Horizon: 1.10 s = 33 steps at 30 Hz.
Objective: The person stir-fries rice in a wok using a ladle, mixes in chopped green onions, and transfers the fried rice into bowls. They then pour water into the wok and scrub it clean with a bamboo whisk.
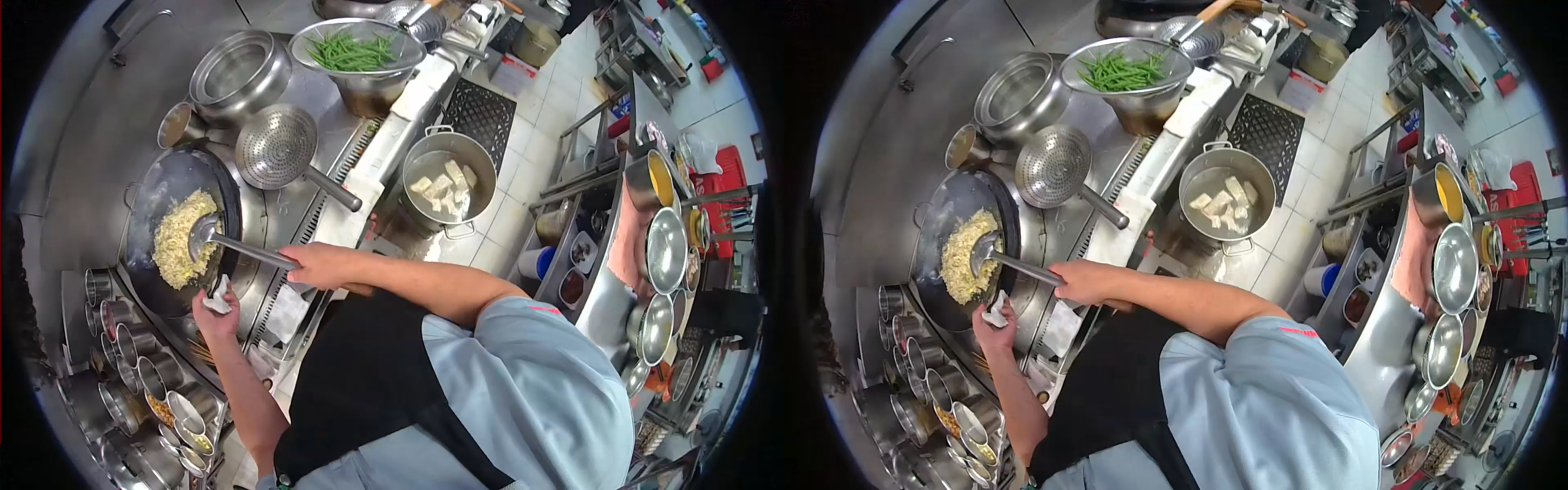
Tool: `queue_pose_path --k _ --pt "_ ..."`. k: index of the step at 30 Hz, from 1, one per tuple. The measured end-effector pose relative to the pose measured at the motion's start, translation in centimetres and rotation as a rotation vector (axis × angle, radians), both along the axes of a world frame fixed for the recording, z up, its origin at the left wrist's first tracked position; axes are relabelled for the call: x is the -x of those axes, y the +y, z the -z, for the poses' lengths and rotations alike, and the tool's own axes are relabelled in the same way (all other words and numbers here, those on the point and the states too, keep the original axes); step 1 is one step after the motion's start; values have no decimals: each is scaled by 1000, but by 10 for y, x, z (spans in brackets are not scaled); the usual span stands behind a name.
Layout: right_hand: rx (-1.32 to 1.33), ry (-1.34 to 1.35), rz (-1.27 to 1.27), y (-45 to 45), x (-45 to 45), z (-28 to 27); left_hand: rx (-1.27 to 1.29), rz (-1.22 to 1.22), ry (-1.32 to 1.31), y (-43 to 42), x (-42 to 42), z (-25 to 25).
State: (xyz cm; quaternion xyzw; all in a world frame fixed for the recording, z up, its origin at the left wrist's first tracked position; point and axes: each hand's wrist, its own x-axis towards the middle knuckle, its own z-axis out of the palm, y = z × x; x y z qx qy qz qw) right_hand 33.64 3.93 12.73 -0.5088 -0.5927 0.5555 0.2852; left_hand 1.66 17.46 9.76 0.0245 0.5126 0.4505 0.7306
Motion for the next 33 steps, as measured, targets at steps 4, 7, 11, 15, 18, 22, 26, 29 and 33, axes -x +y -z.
queue_pose_path --k 4,7,11,15,18,22,26,29,33 --pt "-147 -96 12 -21 10 32 -91 102 23 14 15 24" --pt "-118 -172 -95 -22 7 16 -178 40 113 13 26 48" --pt "-219 -290 -230 -41 -28 -55 -44 -207 227 -47 -16 -13" --pt "279 -244 -346 -46 -68 -148 91 -93 86 -99 -32 -81" --pt "324 -161 -331 13 -54 -105 44 -135 264 -69 -13 -44" --pt "56 -92 -172 62 -3 -76 -129 -87 273 -125 -24 20" --pt "36 77 -150 44 -7 -90 -248 -118 272 -169 -33 15" --pt "134 219 -107 19 -11 -100 -97 -209 220 -112 -30 -32" --pt "177 417 -25 5 -20 -101 -195 -135 288 -101 -25 -26"
